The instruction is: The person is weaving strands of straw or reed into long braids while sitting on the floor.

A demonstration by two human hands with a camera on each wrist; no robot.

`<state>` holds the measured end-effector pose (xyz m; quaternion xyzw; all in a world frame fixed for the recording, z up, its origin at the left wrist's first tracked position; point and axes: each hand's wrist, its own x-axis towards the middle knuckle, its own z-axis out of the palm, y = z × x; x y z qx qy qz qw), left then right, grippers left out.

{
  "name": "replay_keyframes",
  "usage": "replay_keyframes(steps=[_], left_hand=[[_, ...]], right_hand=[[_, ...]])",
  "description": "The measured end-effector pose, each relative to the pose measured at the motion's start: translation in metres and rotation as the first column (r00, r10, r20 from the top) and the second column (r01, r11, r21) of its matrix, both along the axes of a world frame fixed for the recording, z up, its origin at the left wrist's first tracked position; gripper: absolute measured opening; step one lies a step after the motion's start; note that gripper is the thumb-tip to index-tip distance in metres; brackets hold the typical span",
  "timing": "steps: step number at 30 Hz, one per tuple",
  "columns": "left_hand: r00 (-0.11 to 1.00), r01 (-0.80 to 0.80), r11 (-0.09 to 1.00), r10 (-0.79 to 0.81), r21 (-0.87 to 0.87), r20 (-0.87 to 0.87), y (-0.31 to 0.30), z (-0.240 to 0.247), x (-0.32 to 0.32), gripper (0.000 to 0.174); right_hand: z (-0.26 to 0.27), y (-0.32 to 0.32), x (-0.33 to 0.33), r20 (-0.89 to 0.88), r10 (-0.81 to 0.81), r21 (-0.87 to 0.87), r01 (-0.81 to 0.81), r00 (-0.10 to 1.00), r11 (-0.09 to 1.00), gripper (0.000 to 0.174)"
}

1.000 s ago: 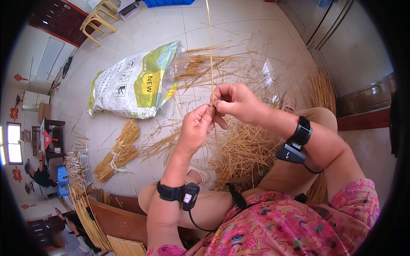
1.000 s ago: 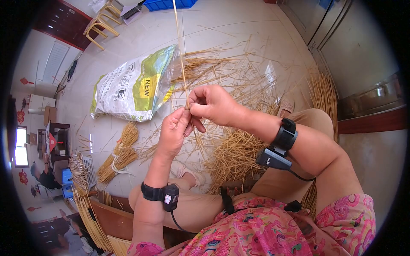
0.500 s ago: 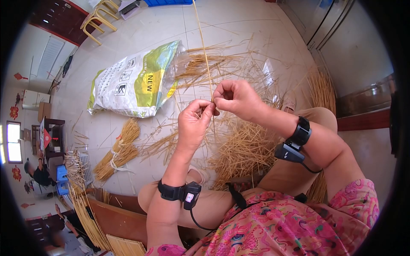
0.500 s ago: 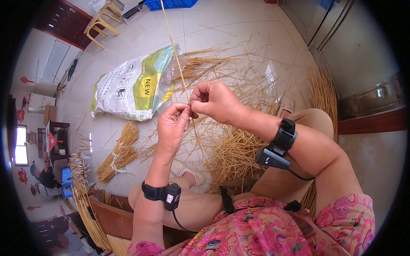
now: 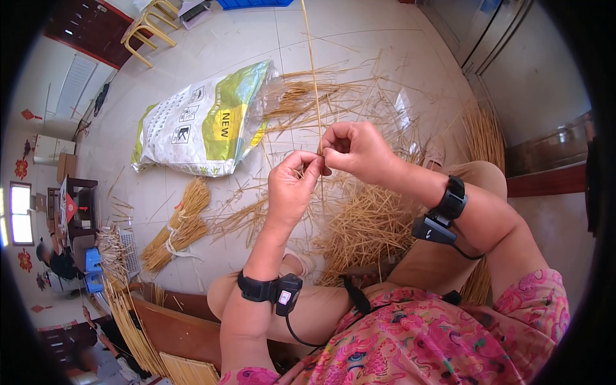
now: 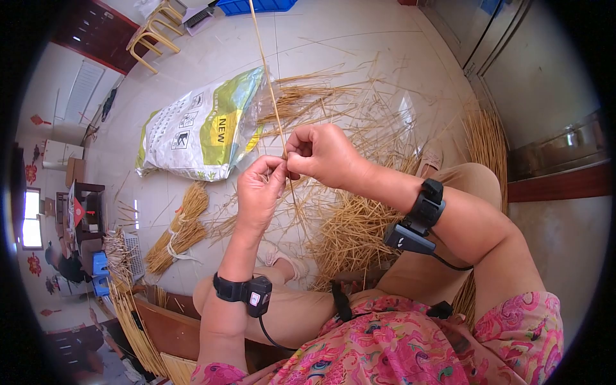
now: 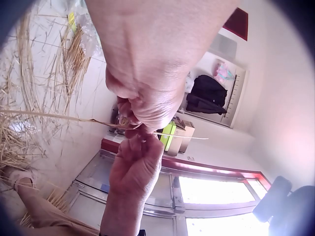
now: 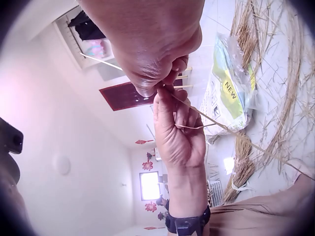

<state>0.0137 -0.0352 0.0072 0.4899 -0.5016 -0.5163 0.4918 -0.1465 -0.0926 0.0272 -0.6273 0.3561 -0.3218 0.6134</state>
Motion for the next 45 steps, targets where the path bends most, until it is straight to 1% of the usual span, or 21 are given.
replay_keyframes(steps=[5,8,11,14,17,20,23,26,29,32,35,36,39,40,43,45], left_hand=[[1.000,-0.026,1.000,0.026,0.016,-0.014,0.000,0.001,-0.002,0.010],[0.998,-0.017,1.000,0.019,0.024,-0.062,0.001,0.003,-0.003,0.011],[0.999,-0.008,1.000,0.009,0.025,-0.043,0.001,0.003,-0.001,0.008],[0.998,-0.001,1.000,0.001,-0.001,-0.061,0.001,0.000,-0.001,0.009],[1.000,0.011,0.999,-0.010,0.030,-0.029,0.001,-0.001,0.001,0.009],[0.999,0.008,1.000,-0.007,0.021,-0.033,0.000,-0.003,0.000,0.010],[0.999,0.012,1.000,-0.012,-0.002,-0.034,0.001,-0.002,-0.001,0.010],[1.000,0.006,1.000,-0.006,0.018,-0.031,0.002,0.001,-0.004,0.011],[0.997,0.012,1.000,-0.010,0.026,-0.073,0.003,0.001,-0.003,0.011],[0.994,-0.019,0.999,0.022,0.032,-0.102,0.003,0.002,-0.003,0.011],[0.995,0.004,1.000,-0.001,0.024,-0.100,0.004,0.002,0.000,0.014],[0.997,0.005,1.000,-0.003,0.020,-0.080,0.004,0.001,0.000,0.013],[1.000,0.011,1.000,-0.010,0.007,-0.026,0.004,-0.001,-0.001,0.012],[1.000,0.011,1.000,-0.011,0.005,-0.011,0.004,-0.001,-0.003,0.012],[0.999,0.016,1.000,-0.016,0.018,0.032,0.005,-0.002,-0.006,0.012],[0.999,0.019,0.999,-0.021,0.038,0.048,0.004,-0.003,-0.008,0.011]], right_hand=[[-0.007,-0.003,0.000,0.089,-0.007,0.053,0.002,0.996,0.999,0.004],[-0.005,-0.002,-0.001,0.115,-0.004,0.065,-0.003,0.993,0.998,0.004],[0.000,-0.001,-0.002,0.058,0.014,0.015,-0.015,0.998,1.000,0.005],[-0.006,0.000,0.000,0.036,0.001,0.002,-0.001,0.999,1.000,0.005],[0.001,0.002,0.000,0.013,-0.009,-0.015,0.010,1.000,1.000,0.005],[0.002,0.003,0.001,-0.014,-0.020,-0.032,0.020,1.000,0.999,0.005],[0.000,0.006,0.002,-0.009,-0.049,-0.045,0.048,0.999,0.998,0.003],[0.000,0.005,0.004,-0.017,-0.059,-0.097,0.057,0.998,0.994,0.005],[-0.005,0.005,0.004,0.142,-0.041,0.075,0.031,0.989,0.997,0.008],[-0.006,0.002,0.005,0.056,-0.155,-0.053,0.158,0.986,0.986,0.017],[-0.003,-0.013,-0.002,-0.002,-0.239,0.035,0.239,0.971,0.970,0.023],[0.001,-0.018,-0.005,-0.034,-0.188,0.009,0.188,0.982,0.982,0.028],[0.018,-0.022,-0.005,0.169,-0.206,-0.040,0.215,0.964,0.976,0.027],[0.024,-0.024,-0.008,0.199,-0.186,-0.045,0.199,0.962,0.979,0.025],[0.033,-0.029,-0.011,0.275,-0.209,-0.106,0.245,0.939,0.964,0.022],[0.036,-0.034,-0.016,0.235,-0.206,-0.132,0.241,0.950,0.961,0.019]])
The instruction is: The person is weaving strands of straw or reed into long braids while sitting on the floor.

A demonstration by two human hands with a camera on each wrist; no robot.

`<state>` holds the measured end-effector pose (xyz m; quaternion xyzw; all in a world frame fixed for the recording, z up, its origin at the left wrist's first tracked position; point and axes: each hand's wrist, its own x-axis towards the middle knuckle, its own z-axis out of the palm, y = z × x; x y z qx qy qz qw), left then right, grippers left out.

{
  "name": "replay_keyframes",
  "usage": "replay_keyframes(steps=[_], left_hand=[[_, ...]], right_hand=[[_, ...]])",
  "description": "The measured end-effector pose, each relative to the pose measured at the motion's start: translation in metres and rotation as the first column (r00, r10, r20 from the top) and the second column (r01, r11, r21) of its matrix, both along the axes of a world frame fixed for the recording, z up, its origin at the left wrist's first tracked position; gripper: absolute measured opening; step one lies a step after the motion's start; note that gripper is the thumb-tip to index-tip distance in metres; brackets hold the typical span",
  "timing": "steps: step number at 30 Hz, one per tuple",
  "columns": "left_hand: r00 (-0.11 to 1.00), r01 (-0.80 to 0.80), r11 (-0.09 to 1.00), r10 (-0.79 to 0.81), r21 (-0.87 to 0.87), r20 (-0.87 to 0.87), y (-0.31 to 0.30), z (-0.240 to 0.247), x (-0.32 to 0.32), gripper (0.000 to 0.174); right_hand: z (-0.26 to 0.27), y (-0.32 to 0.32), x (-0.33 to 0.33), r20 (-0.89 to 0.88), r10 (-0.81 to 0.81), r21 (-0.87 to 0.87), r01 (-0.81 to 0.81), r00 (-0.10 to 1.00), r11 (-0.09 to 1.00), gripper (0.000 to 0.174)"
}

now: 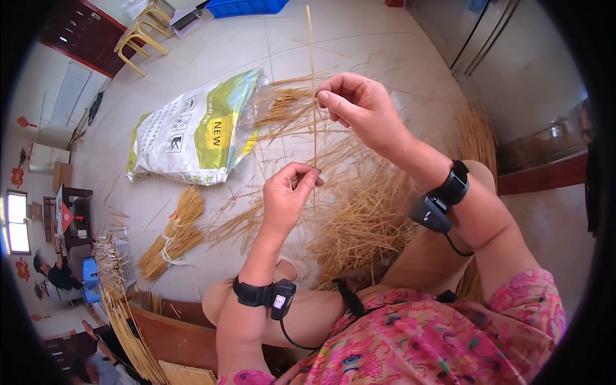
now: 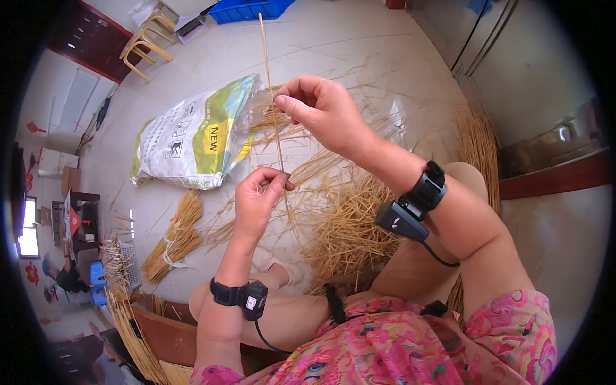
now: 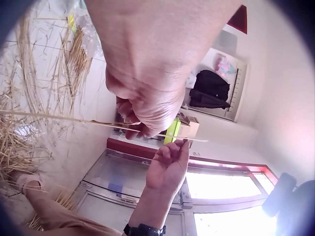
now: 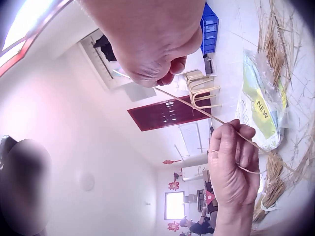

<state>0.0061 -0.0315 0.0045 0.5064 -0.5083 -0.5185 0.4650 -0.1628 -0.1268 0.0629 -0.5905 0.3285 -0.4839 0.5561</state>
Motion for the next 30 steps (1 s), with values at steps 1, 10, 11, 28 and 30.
replay_keyframes(steps=[1,10,11,28,30], left_hand=[[1.000,0.000,1.000,0.000,0.013,0.005,-0.0001,0.0008,0.0000,0.011],[0.999,0.039,0.999,-0.038,-0.018,0.031,-0.0018,-0.0017,-0.0001,0.011],[0.998,0.047,0.999,-0.047,-0.001,0.029,0.0005,0.0000,-0.0001,0.011],[1.000,0.004,1.000,-0.004,-0.018,0.005,0.0013,0.0016,-0.0051,0.013],[1.000,-0.003,1.000,0.003,-0.031,0.007,0.0012,0.0019,-0.0053,0.014]], right_hand=[[0.0017,-0.0008,-0.0019,-0.030,0.008,-0.004,-0.008,1.000,1.000,0.018],[-0.0019,0.0009,-0.0001,-0.007,0.042,0.076,-0.042,0.999,0.996,0.016],[-0.0012,0.0028,-0.0005,0.003,0.042,0.088,-0.042,0.999,0.995,0.016],[0.0007,0.0013,-0.0022,0.030,0.075,0.084,-0.077,0.997,0.993,0.009],[0.0001,0.0012,-0.0023,0.040,0.082,0.082,-0.085,0.996,0.993,0.008]])
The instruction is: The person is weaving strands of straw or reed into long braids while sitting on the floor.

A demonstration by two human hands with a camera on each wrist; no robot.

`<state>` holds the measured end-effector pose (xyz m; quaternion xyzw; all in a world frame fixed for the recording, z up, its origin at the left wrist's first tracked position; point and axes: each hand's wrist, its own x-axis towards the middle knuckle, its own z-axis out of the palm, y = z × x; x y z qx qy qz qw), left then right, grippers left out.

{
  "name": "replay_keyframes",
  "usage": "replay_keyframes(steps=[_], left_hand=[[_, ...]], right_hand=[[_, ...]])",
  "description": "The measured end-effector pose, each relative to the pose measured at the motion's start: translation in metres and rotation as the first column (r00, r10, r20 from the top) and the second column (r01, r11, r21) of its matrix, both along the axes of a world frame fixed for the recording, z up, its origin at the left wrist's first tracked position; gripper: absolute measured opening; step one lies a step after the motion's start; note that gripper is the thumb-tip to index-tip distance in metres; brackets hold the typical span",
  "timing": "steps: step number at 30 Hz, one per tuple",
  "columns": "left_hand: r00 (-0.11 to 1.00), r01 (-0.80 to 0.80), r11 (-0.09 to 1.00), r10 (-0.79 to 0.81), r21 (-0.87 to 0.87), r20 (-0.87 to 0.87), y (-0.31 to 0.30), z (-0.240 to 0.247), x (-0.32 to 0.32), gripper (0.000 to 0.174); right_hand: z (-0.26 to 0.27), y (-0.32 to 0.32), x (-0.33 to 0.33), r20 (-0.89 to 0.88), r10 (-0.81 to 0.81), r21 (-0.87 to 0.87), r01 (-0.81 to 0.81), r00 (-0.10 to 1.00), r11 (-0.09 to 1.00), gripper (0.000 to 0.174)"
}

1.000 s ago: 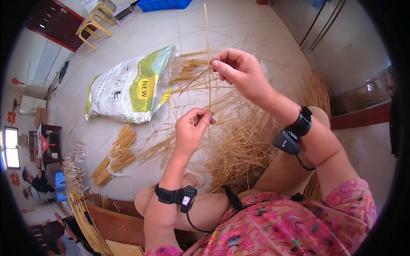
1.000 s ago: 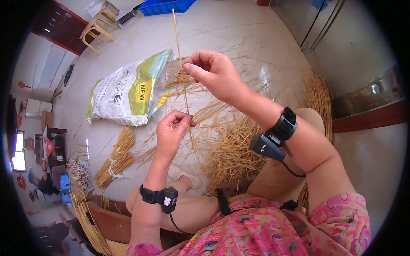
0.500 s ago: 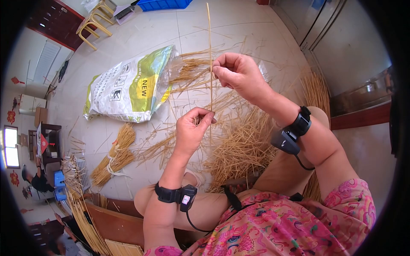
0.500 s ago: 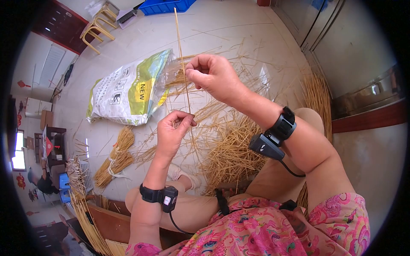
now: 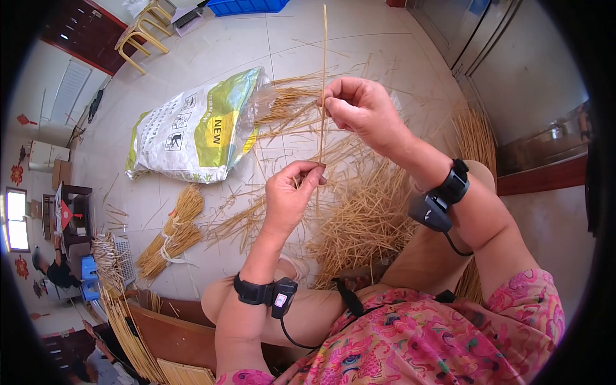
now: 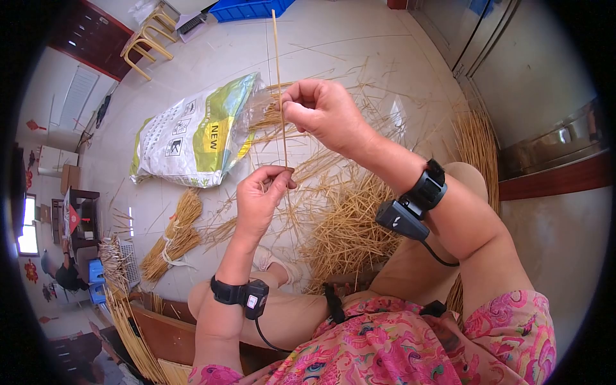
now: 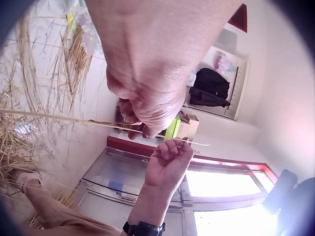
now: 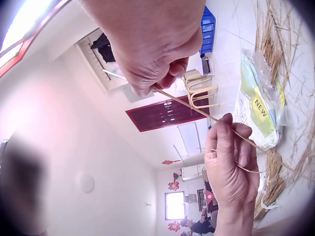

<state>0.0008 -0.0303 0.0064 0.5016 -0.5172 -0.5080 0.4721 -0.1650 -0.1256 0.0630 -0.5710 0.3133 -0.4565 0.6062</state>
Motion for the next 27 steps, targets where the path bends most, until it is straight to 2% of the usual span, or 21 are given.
replay_keyframes(steps=[8,11,14,17,18,20,21,23,24,25,27], left_hand=[[0.999,0.034,0.999,-0.034,0.006,-0.004,-0.001,0.002,0.002,0.013],[0.999,-0.038,0.998,0.036,-0.057,-0.034,0.000,-0.003,-0.001,0.015],[0.998,-0.046,0.999,0.048,0.028,-0.049,0.000,0.001,0.000,0.015],[0.989,-0.041,0.998,0.046,0.037,-0.137,-0.001,-0.005,0.001,0.014],[0.990,-0.040,0.999,0.044,0.035,-0.136,-0.002,-0.006,0.001,0.014],[0.990,-0.036,0.999,0.040,0.035,-0.133,-0.003,-0.007,0.001,0.014],[0.988,-0.053,0.998,0.057,0.034,-0.145,-0.004,-0.007,0.000,0.014],[0.981,-0.087,0.996,0.092,0.031,-0.171,-0.004,-0.005,-0.001,0.013],[0.974,-0.109,0.994,0.112,0.025,-0.197,-0.005,-0.005,0.000,0.013],[0.966,-0.132,0.991,0.132,0.018,-0.223,-0.007,-0.006,0.002,0.013],[0.952,-0.153,0.988,0.150,0.012,-0.268,-0.009,-0.006,0.006,0.013]], right_hand=[[-0.003,0.002,0.001,0.042,0.039,0.051,-0.041,0.998,0.998,0.005],[-0.005,0.006,0.006,0.116,0.034,0.238,-0.061,0.993,0.969,0.006],[-0.010,0.006,0.008,0.154,0.024,0.253,-0.062,0.988,0.966,0.007],[-0.012,0.004,0.006,0.060,-0.014,0.194,0.002,0.998,0.981,0.006],[-0.016,0.002,0.007,-0.034,-0.017,0.040,0.018,0.999,0.999,0.007],[-0.024,0.000,0.008,-0.213,-0.067,-0.267,0.008,0.975,0.964,0.007],[-0.010,0.010,0.008,-0.371,-0.128,-0.347,-0.010,0.920,0.938,0.007],[-0.016,0.017,0.011,-0.455,-0.122,-0.434,-0.100,0.882,0.895,0.005],[-0.019,0.020,0.012,-0.496,-0.122,-0.471,-0.148,0.860,0.870,0.005],[-0.017,0.022,0.010,-0.549,-0.058,-0.437,-0.227,0.834,0.870,0.006],[-0.013,0.020,0.006,-0.719,0.094,-0.239,-0.371,0.689,0.897,0.009]])
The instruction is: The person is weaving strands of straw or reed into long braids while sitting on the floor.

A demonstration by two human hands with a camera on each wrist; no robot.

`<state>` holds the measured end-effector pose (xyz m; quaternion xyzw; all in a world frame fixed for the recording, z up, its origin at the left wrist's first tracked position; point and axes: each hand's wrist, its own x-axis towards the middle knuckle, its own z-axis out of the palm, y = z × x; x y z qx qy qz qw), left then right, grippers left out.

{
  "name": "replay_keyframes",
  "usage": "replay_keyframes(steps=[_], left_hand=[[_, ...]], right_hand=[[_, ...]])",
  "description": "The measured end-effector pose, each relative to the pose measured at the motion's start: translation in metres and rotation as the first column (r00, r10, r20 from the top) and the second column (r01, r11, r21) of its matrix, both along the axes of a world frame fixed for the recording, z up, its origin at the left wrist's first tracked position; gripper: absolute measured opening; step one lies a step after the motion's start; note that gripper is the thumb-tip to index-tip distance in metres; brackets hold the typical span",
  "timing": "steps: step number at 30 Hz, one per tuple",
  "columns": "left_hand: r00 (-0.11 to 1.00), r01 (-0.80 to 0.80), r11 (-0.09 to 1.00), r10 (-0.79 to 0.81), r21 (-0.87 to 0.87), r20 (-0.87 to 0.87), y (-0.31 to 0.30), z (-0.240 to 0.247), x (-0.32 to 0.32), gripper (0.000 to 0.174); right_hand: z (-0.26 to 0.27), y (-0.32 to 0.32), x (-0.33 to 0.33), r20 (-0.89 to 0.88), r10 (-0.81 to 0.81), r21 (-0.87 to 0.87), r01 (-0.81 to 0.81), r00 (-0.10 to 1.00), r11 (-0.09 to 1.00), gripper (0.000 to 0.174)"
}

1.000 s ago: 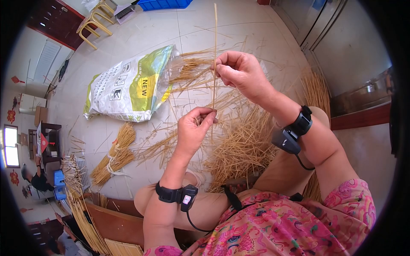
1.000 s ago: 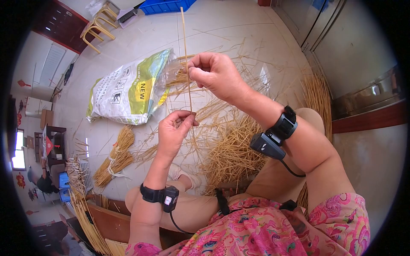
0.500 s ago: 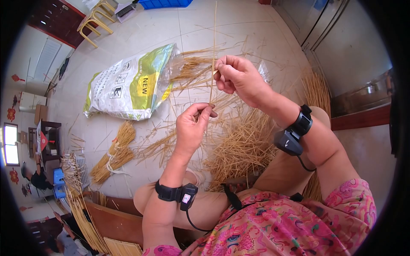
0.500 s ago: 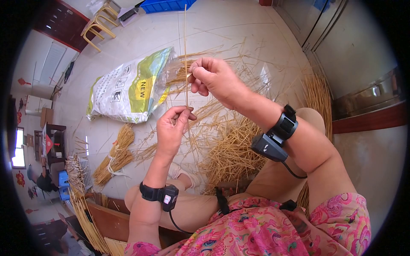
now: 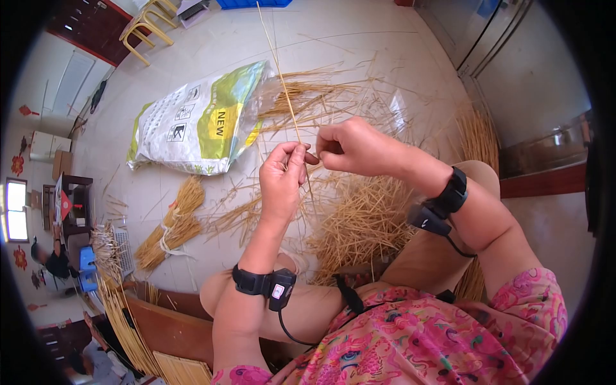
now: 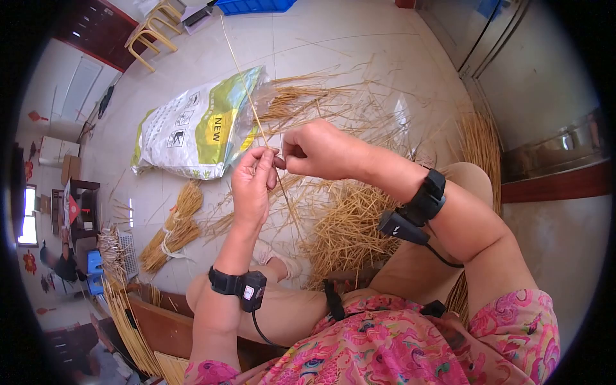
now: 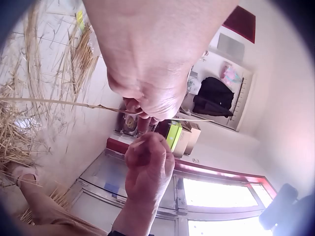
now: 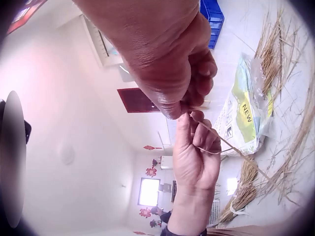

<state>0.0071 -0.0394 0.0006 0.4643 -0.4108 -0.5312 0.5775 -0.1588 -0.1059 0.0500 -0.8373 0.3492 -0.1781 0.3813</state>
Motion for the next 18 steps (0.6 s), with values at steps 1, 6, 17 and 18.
replay_keyframes(steps=[1,6,17,18], left_hand=[[1.000,0.013,1.000,-0.013,0.003,-0.003,0.000,0.000,0.002,0.013],[0.993,0.096,0.994,-0.100,0.059,0.061,0.006,0.004,-0.001,0.015],[0.967,0.113,0.992,-0.121,0.051,0.224,0.010,0.003,-0.007,0.014],[0.965,0.113,0.992,-0.121,0.048,0.233,0.010,0.003,-0.007,0.014]], right_hand=[[0.003,-0.002,-0.001,-0.111,0.041,0.073,-0.033,0.993,0.997,0.010],[-0.009,-0.009,0.007,0.490,-0.276,0.227,0.185,0.827,0.956,0.018],[0.010,-0.007,-0.001,0.465,-0.363,0.416,0.163,0.807,0.895,0.010],[0.008,-0.007,-0.001,0.468,-0.351,0.404,0.157,0.811,0.901,0.009]])
